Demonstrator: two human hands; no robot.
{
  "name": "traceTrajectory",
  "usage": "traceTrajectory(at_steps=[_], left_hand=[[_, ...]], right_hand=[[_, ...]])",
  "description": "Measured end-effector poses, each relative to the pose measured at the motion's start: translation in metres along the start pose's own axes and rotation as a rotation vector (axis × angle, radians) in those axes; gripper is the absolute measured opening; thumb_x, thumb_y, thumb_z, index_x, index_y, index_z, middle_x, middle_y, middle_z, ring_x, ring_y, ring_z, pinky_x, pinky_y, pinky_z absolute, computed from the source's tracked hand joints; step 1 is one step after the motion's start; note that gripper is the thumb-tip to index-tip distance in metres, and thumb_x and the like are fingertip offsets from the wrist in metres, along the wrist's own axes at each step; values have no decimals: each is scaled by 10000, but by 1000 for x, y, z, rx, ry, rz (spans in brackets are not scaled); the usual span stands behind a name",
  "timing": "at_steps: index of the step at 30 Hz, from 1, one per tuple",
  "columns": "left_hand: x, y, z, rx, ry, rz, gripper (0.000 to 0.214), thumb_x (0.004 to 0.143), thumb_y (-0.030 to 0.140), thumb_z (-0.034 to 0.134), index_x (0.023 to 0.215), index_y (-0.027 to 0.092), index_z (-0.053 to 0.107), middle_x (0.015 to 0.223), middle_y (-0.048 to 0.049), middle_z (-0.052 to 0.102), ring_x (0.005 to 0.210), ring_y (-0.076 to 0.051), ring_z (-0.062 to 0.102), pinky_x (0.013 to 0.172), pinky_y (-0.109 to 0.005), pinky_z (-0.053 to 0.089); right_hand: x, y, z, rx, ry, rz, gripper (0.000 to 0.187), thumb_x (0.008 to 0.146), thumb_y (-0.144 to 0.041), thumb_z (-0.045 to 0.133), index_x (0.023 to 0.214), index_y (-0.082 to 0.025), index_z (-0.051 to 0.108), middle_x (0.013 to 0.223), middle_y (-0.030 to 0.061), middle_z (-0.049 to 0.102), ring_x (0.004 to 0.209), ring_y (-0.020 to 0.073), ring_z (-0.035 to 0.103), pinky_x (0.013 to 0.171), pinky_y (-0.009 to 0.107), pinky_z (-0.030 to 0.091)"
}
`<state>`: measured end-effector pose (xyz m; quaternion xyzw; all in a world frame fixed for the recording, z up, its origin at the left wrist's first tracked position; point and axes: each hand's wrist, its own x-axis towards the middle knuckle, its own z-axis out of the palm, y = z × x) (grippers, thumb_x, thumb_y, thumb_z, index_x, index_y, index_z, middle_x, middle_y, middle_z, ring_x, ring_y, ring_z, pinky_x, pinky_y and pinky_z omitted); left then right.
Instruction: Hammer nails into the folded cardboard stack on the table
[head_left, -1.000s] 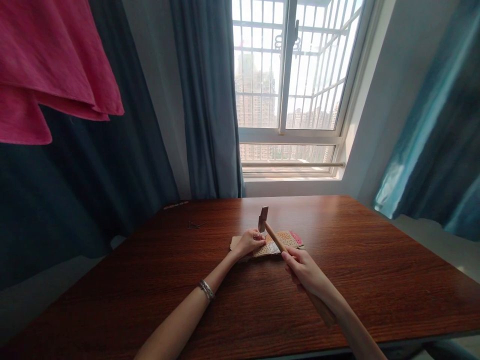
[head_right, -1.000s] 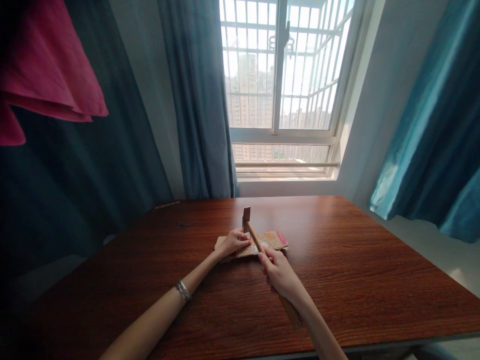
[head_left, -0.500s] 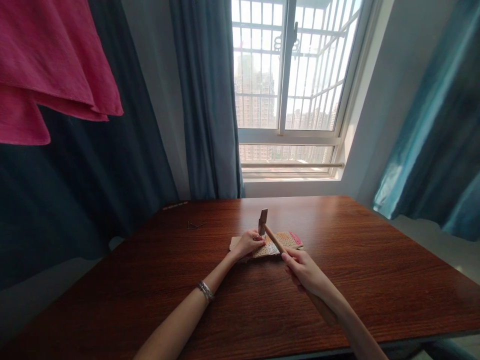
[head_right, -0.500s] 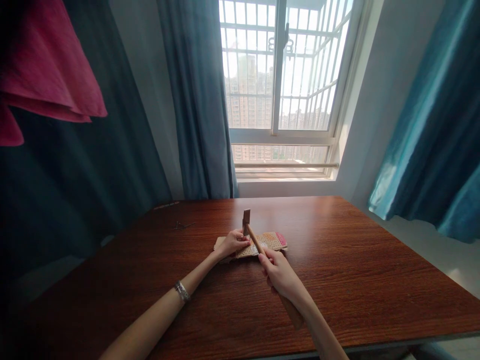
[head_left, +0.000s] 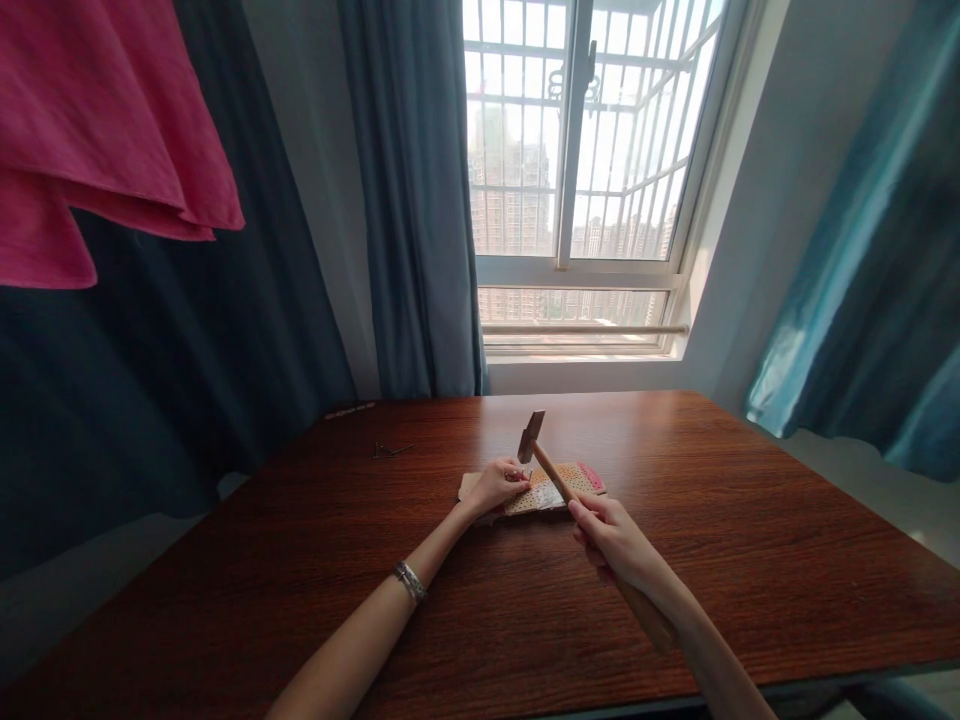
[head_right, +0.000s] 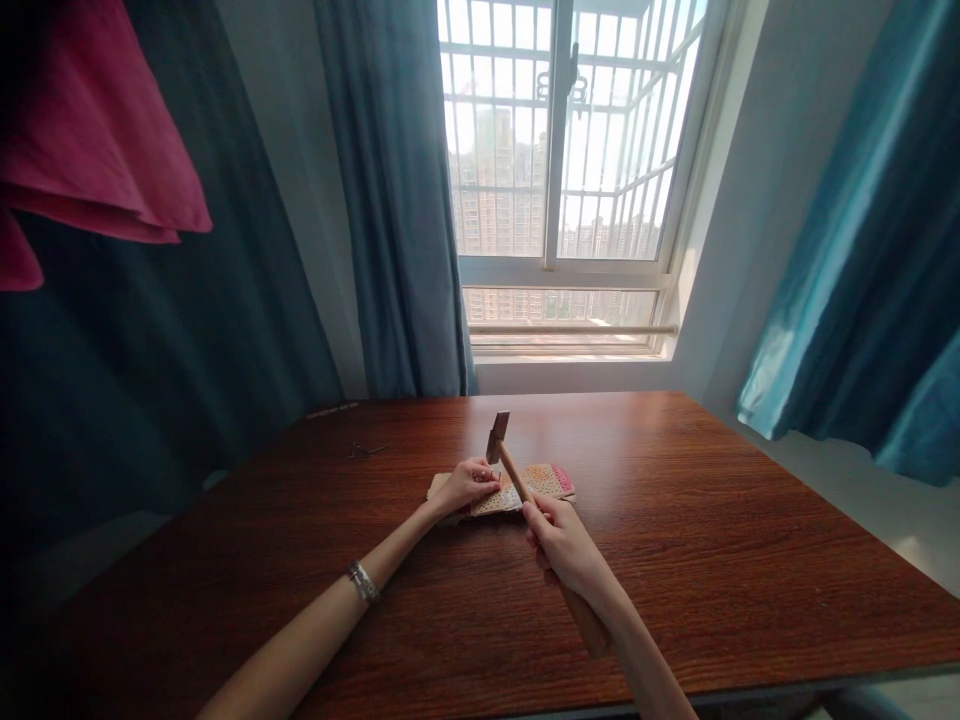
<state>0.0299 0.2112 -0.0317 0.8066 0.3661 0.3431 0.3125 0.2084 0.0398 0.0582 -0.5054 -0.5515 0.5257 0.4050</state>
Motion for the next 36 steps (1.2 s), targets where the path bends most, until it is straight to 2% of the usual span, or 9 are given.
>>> traceTrajectory(at_steps=[5, 13, 21, 29, 36], left_hand=[[-2, 3, -4, -12, -42, 27, 220, 670, 351, 614, 666, 144, 687, 722, -28, 577, 689, -135, 525, 626, -219, 392], [-3, 4, -7, 39, -41, 9, 211, 669, 339, 607, 699, 148, 690, 743, -30, 585, 729, -147, 536, 667, -231, 402], [-2, -1, -7, 51, -54, 21, 232, 660, 337, 604, 753, 146, 697, 774, -35, 596, 721, -141, 535, 649, -225, 409], [0, -7, -8, -35, -72, -63, 443, 614, 406, 643, 952, 119, 649, 744, -29, 605, 687, -133, 534, 652, -239, 423], [-4, 8, -20, -79, -85, -77, 598, 616, 436, 657, 1138, 165, 548, 835, -38, 606, 721, -133, 539, 677, -242, 424]], right_hand=[[-5, -7, -8, 44, 33, -6, 374, 743, -557, 437, 769, -184, 437, 570, -65, 403, 310, 16, 306, 236, 138, 274], [-5, -5, -20, 107, 62, -18, 377, 756, -506, 460, 946, -180, 482, 562, -70, 403, 309, 18, 294, 233, 135, 257], [-4, 1, -24, 107, 90, 9, 480, 741, -502, 482, 1110, -195, 460, 565, -64, 421, 310, 24, 303, 236, 139, 267], [0, 12, -33, 104, 97, 9, 494, 742, -505, 481, 1131, -203, 437, 582, -62, 425, 311, 17, 292, 236, 146, 303], [1, 19, -42, 102, 100, 21, 387, 741, -512, 472, 947, -186, 487, 592, -59, 431, 311, 14, 303, 235, 136, 273]])
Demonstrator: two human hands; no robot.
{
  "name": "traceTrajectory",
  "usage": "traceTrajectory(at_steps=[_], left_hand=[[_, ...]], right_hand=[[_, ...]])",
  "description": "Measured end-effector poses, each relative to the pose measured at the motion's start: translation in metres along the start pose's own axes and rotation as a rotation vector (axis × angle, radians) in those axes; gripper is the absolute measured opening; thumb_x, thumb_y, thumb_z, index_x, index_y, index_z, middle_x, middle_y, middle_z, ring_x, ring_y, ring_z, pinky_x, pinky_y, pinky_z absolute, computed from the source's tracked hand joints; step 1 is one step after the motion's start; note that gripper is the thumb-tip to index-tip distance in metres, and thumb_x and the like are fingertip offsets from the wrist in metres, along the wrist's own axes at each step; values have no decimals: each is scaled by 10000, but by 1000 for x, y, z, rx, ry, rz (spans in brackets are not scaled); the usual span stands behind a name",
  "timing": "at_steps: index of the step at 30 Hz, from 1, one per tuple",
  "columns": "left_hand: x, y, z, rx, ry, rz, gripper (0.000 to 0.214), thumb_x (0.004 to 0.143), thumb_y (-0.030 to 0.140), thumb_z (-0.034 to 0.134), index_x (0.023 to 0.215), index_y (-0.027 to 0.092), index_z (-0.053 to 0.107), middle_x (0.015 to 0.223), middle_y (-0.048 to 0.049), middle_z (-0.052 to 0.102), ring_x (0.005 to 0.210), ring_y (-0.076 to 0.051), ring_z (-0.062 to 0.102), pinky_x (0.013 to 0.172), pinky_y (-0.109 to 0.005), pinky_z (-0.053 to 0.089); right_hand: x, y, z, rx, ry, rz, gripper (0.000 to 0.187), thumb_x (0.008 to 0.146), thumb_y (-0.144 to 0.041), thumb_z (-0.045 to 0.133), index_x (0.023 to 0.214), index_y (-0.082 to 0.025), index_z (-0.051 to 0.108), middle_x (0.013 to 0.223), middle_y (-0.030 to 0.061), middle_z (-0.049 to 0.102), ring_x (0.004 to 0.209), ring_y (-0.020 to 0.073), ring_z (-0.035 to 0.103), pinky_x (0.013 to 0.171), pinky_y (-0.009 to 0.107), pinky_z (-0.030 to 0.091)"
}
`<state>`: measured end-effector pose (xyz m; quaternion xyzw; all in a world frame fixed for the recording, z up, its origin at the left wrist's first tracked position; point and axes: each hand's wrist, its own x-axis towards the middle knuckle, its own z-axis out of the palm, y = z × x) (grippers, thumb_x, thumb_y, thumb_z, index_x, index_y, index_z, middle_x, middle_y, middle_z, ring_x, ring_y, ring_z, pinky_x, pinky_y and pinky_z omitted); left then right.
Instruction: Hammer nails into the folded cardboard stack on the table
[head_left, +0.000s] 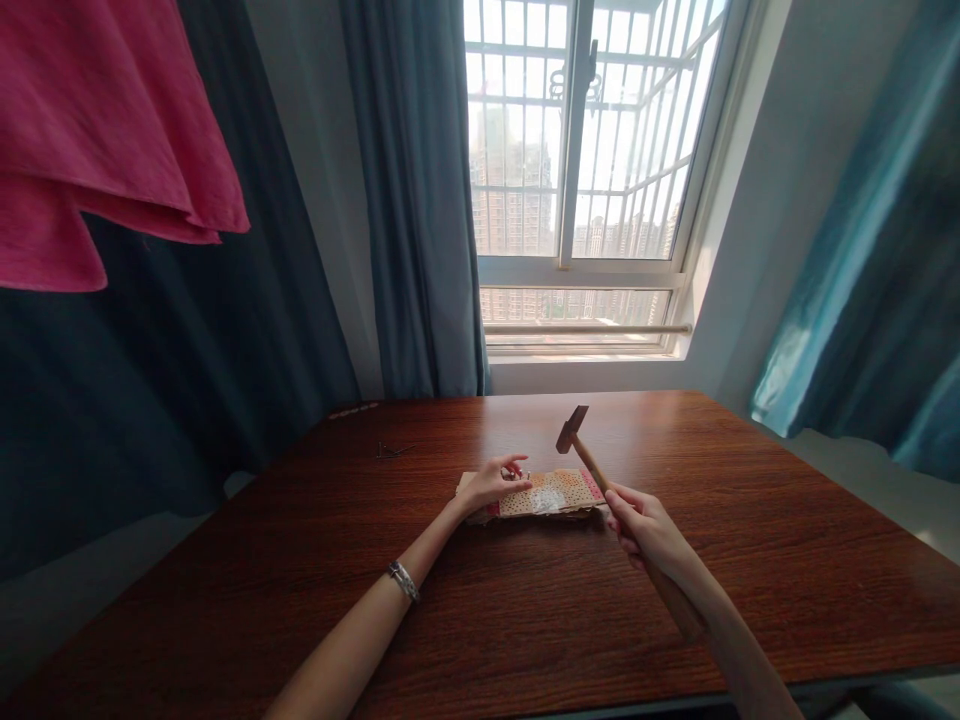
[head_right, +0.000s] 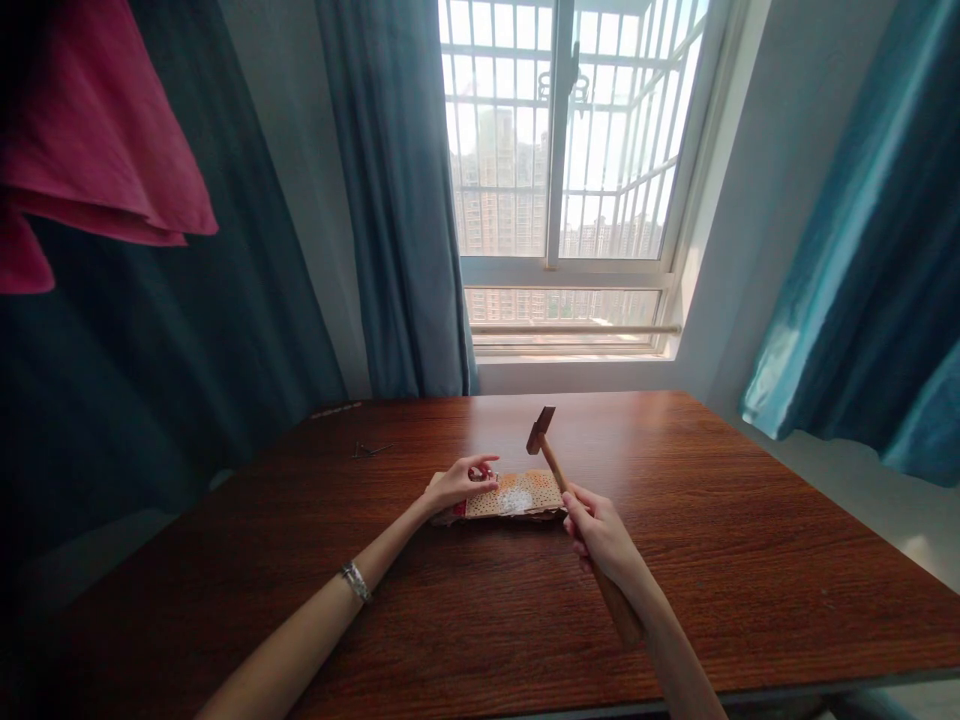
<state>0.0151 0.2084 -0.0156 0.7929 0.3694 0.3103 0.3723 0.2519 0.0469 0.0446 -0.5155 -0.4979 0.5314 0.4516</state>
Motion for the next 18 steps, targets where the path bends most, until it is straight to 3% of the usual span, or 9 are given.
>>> traceTrajectory(at_steps=[5, 10, 15, 18], left_hand=[[-5, 16, -11, 17, -6, -32, 562, 680, 463, 596, 1173, 206, 519, 906, -44, 618, 756, -149, 543, 699, -250, 411], [-3, 9, -17, -41, 79, -7, 508, 789, 511, 394, 1138, 175, 548, 926, -65, 626, 869, -190, 539, 776, -300, 393], [4, -6, -30, -168, 240, -58, 575, 820, 520, 244, 1056, 135, 598, 878, -89, 638, 839, -191, 559, 723, -303, 408], [5, -13, -40, -181, 335, -113, 518, 797, 489, 313, 957, 119, 639, 826, -90, 645, 777, -182, 573, 668, -281, 416]], right_hand=[[0, 2, -8, -9, 55, 25, 381, 718, -515, 493, 917, -191, 479, 584, -63, 434, 308, 20, 322, 245, 146, 289], [3, 10, -22, -94, 145, 28, 376, 714, -490, 478, 928, -181, 504, 572, -60, 438, 309, 36, 339, 256, 162, 289], [11, 32, -51, -451, 384, -58, 414, 741, -465, 410, 994, -176, 567, 555, -18, 521, 366, 106, 452, 339, 218, 353], [16, 45, -74, -737, 512, -97, 409, 732, -437, 425, 989, -182, 615, 635, 48, 628, 555, 183, 584, 519, 263, 422]])
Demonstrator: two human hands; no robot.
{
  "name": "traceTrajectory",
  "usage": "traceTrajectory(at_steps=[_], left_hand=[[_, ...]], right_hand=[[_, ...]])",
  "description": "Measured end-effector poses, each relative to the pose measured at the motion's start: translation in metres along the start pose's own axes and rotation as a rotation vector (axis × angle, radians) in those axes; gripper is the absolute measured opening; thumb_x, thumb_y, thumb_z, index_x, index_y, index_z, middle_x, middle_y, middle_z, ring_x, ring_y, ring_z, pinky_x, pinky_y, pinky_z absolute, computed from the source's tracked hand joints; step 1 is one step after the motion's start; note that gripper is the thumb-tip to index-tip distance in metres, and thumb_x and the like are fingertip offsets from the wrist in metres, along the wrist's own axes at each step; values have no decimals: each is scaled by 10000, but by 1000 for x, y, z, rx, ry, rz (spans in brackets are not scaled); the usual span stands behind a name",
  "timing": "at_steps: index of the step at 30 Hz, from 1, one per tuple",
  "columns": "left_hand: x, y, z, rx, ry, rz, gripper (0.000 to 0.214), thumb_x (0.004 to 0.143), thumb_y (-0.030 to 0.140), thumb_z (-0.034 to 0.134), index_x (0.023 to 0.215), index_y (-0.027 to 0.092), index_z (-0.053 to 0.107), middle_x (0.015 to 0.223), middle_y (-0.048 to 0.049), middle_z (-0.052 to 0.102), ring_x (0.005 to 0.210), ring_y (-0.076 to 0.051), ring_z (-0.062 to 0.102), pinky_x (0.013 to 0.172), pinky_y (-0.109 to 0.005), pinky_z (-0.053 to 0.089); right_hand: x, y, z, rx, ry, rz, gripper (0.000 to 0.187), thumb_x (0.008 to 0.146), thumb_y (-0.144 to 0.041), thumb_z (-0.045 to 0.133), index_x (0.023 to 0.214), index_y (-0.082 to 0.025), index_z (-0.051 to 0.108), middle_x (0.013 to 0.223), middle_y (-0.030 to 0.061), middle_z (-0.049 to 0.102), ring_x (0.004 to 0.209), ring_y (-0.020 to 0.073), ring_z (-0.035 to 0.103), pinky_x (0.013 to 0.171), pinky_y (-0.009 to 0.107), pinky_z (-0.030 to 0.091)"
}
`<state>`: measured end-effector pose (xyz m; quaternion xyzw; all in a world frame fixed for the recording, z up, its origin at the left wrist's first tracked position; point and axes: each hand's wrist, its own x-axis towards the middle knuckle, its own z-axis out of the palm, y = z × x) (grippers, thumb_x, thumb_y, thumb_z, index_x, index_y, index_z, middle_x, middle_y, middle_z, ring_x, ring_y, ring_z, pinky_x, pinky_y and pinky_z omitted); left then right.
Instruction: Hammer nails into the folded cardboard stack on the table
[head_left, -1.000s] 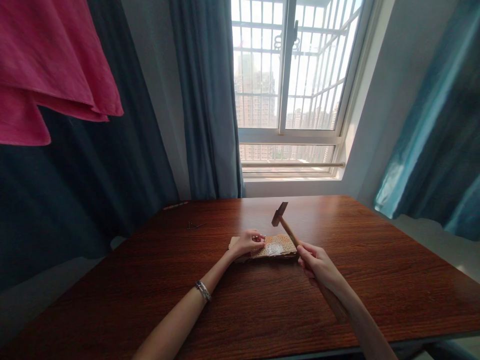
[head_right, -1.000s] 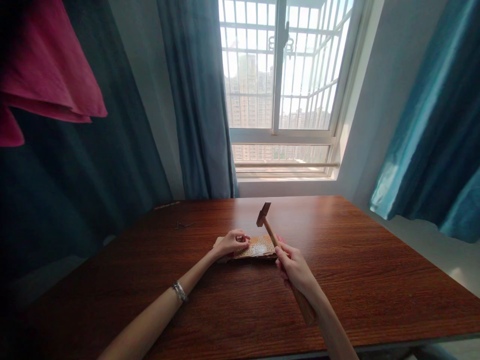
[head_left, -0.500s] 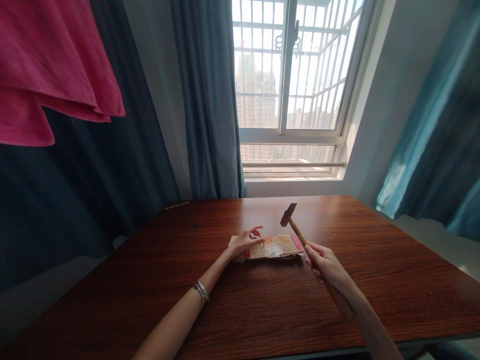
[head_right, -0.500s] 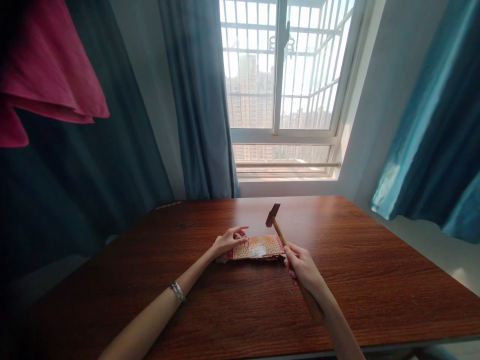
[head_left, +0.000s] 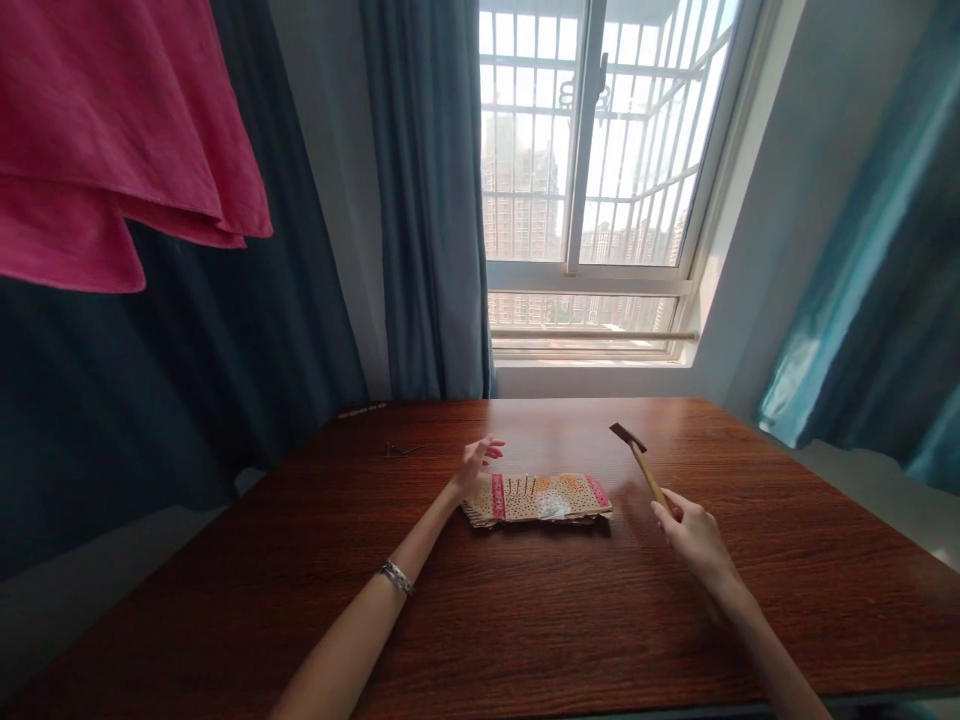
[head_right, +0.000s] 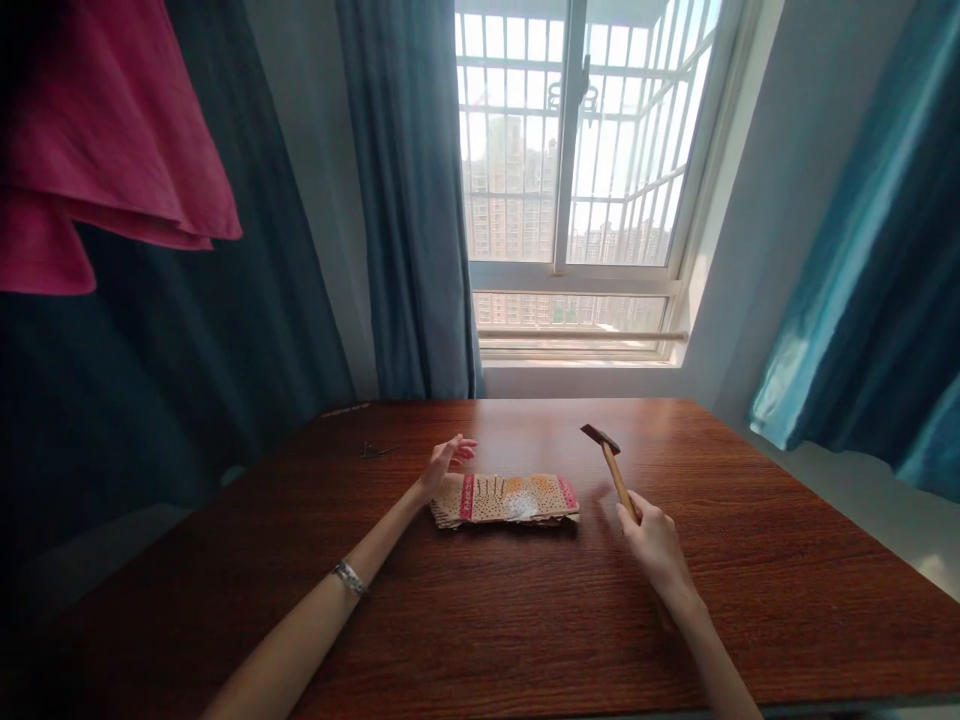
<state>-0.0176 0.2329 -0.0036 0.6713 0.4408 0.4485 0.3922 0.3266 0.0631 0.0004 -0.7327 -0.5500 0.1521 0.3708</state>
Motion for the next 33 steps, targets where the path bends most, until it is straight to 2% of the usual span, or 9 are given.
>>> traceTrajectory(at_steps=[3, 6, 11, 15, 19, 23, 26, 29, 33], left_hand=[[2, -3, -8, -1, 15, 6, 376, 727, 397, 469, 867, 106, 662, 779, -88, 650, 734, -176, 573, 622, -260, 413], [1, -4, -12, 1, -21, -1, 304, 695, 332, 524, 842, 109, 668, 765, -79, 655, 720, -172, 575, 612, -255, 417], [-4, 1, -16, 56, -254, 31, 349, 683, 354, 590, 936, 121, 649, 913, -90, 649, 841, -179, 574, 728, -270, 435], [-10, 1, -11, 165, -376, 41, 500, 610, 403, 666, 1025, 130, 611, 952, -91, 629, 855, -186, 565, 732, -280, 450], [-15, -4, 2, 213, -338, 106, 488, 590, 429, 681, 968, 126, 631, 944, -79, 611, 789, -155, 555, 708, -259, 458], [-20, -4, 13, 294, -309, 158, 424, 620, 440, 655, 917, 136, 652, 854, -52, 615, 719, -132, 536, 654, -231, 443], [-23, -1, 17, 381, -285, 163, 381, 628, 434, 648, 883, 152, 667, 791, -34, 623, 697, -133, 528, 634, -225, 420], [-26, 5, 19, 428, -285, 169, 327, 638, 397, 646, 858, 158, 677, 766, -27, 630, 698, -134, 528, 628, -218, 401], [-28, 9, 23, 450, -261, 187, 269, 666, 371, 625, 821, 159, 684, 754, -19, 634, 693, -128, 528, 620, -207, 383]], right_hand=[[8, 21, -4, -170, 48, 14, 419, 721, -426, 438, 1015, -191, 621, 777, 92, 676, 761, 252, 619, 645, 293, 422], [9, 35, -4, -198, 32, 28, 429, 730, -430, 427, 1034, -192, 615, 843, 101, 681, 814, 267, 618, 672, 300, 416], [1, 36, -2, -128, 60, 25, 428, 715, -445, 457, 1018, -200, 633, 812, 76, 690, 786, 249, 630, 646, 277, 424], [-6, 26, 1, -45, 68, 44, 465, 702, -455, 485, 1040, -171, 632, 793, 82, 694, 761, 242, 631, 649, 276, 433], [-13, 8, 3, 63, 41, 20, 481, 701, -447, 501, 1054, -144, 625, 844, 97, 695, 784, 243, 628, 685, 281, 439], [-22, -12, 5, 138, 8, -11, 498, 687, -450, 542, 1056, -126, 626, 794, 91, 692, 746, 229, 624, 670, 280, 445], [-28, -26, 9, 226, -46, -12, 517, 691, -465, 552, 1078, -126, 607, 682, 61, 663, 557, 175, 579, 510, 261, 431], [-33, -38, 16, 398, -155, 44, 553, 722, -490, 518, 1152, -142, 540, 634, 26, 615, 391, 106, 455, 329, 217, 329], [-36, -54, 21, 588, -262, 65, 565, 727, -482, 531, 1167, -128, 505, 624, 8, 573, 360, 68, 400, 280, 184, 293]])
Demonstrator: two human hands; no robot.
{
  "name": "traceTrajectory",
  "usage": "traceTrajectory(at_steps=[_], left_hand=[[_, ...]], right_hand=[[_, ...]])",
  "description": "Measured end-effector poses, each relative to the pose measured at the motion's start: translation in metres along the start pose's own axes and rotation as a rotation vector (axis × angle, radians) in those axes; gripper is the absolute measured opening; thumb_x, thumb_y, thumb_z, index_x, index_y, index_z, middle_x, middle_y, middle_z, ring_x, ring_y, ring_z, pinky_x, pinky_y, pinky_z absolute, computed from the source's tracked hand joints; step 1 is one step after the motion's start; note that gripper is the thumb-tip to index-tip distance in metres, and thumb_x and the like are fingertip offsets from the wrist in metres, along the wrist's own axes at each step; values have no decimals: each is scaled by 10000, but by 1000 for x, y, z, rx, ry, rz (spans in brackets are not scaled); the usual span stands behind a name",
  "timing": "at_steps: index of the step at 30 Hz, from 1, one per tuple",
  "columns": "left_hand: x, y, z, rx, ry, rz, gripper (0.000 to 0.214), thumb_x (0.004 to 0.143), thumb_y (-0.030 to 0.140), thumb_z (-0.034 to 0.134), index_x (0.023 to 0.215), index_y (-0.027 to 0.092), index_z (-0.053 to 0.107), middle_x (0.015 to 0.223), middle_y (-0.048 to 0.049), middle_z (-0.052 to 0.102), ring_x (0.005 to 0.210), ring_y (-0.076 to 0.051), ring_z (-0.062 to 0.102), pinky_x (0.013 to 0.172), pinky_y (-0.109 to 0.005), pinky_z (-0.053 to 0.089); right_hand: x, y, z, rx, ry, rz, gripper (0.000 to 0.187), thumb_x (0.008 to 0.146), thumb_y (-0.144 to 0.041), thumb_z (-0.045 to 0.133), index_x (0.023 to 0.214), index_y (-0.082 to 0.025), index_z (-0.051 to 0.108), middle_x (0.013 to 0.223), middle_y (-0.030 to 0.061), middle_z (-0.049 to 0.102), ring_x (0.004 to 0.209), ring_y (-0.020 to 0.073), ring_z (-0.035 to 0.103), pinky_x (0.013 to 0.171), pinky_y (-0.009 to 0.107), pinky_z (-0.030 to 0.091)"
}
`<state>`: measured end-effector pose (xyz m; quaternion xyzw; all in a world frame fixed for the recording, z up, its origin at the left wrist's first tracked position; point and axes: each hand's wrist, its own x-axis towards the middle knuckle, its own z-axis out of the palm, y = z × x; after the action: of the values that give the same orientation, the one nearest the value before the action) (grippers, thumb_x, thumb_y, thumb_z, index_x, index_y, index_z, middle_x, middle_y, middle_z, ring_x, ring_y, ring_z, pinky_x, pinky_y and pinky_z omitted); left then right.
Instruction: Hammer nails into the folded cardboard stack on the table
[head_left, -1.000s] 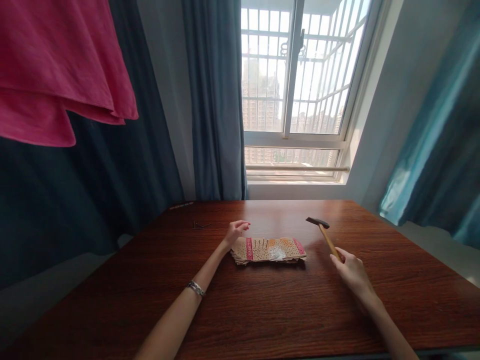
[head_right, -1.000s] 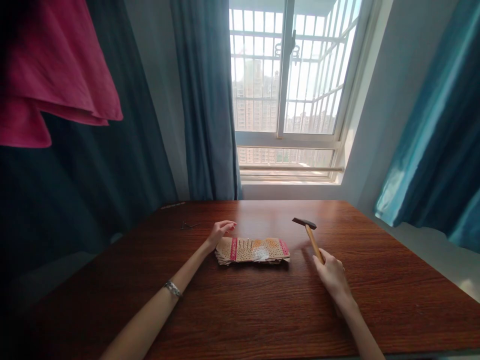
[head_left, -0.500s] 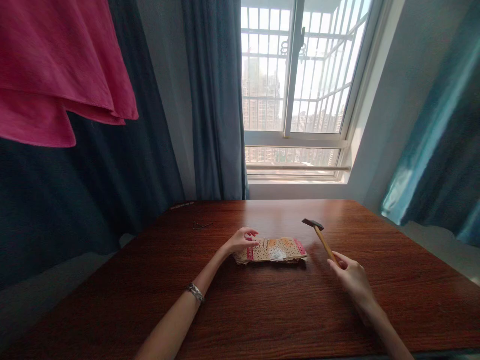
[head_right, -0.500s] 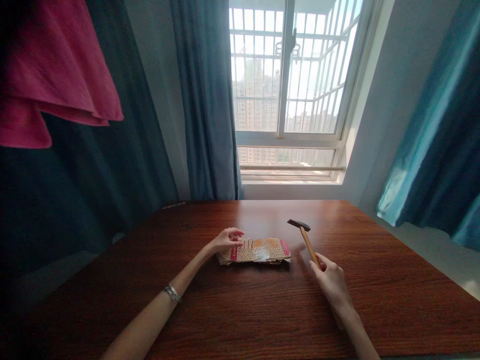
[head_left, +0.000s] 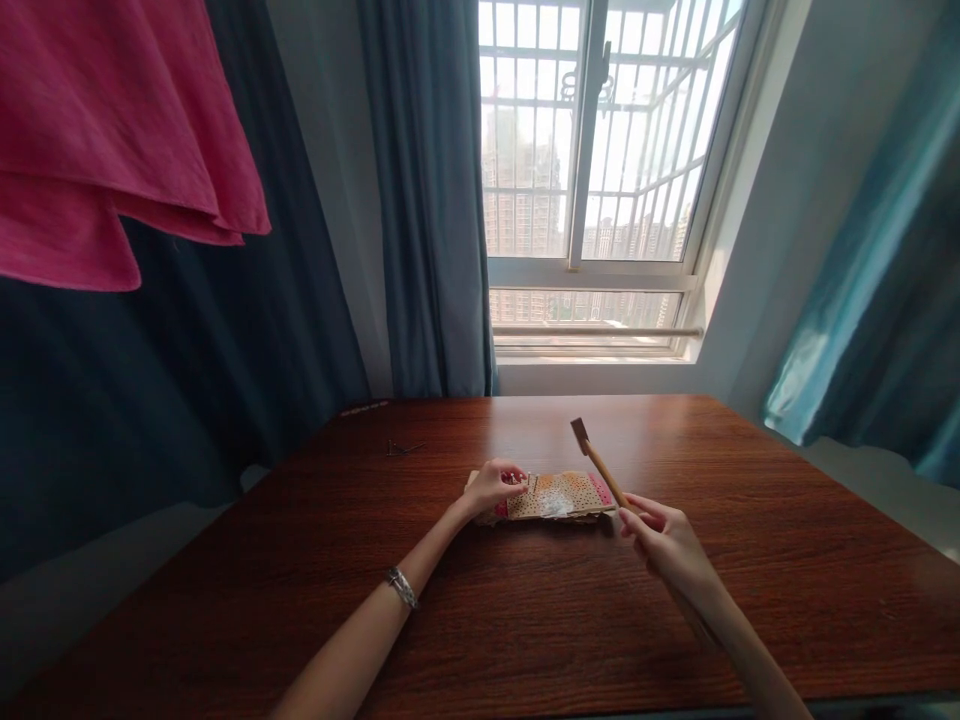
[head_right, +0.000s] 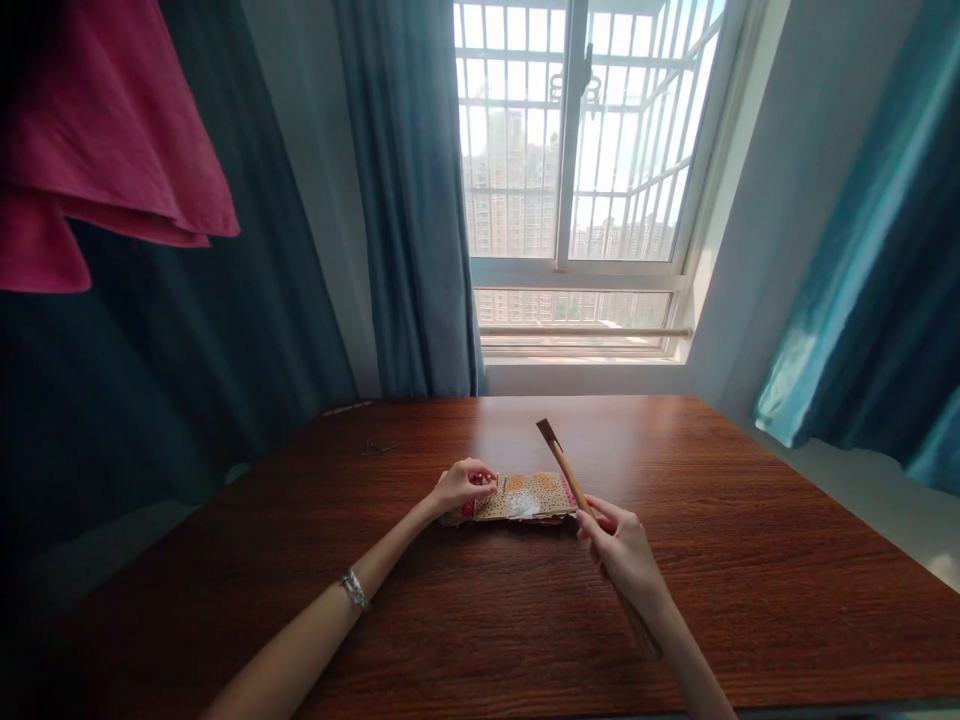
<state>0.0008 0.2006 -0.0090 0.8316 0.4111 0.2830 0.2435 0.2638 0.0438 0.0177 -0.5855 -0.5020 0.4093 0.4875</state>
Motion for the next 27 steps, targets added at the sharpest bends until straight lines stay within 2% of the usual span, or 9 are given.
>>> traceTrajectory(at_steps=[6, 11, 21, 27], left_hand=[[2, -3, 10, 16, 19, 38, 229, 679, 348, 607, 761, 148, 682, 724, -11, 626, 703, -126, 530, 645, -202, 379], [2, -3, 10, -10, 20, 21, 209, 671, 327, 603, 742, 145, 678, 738, -8, 636, 715, -129, 535, 641, -200, 375], [3, -8, 14, -95, 2, -19, 204, 669, 291, 580, 750, 138, 689, 728, -15, 650, 664, -126, 531, 577, -199, 366], [3, -14, 16, -98, 13, 18, 225, 674, 326, 591, 737, 134, 689, 734, -26, 647, 654, -120, 525, 588, -201, 372]], right_hand=[[-6, -19, 13, 89, -59, 6, 536, 725, -461, 551, 1135, -118, 510, 606, 0, 549, 367, 61, 402, 264, 170, 312], [-11, -34, 20, 166, -168, 41, 482, 733, -467, 538, 1067, -119, 533, 618, -3, 532, 380, 60, 409, 263, 170, 334], [-12, -39, 30, 148, -252, 5, 379, 750, -471, 509, 898, -127, 562, 647, 1, 536, 385, 47, 410, 273, 149, 307], [-14, -44, 36, 149, -307, 44, 378, 731, -490, 512, 885, -148, 558, 648, -11, 530, 382, 55, 416, 267, 159, 327]])
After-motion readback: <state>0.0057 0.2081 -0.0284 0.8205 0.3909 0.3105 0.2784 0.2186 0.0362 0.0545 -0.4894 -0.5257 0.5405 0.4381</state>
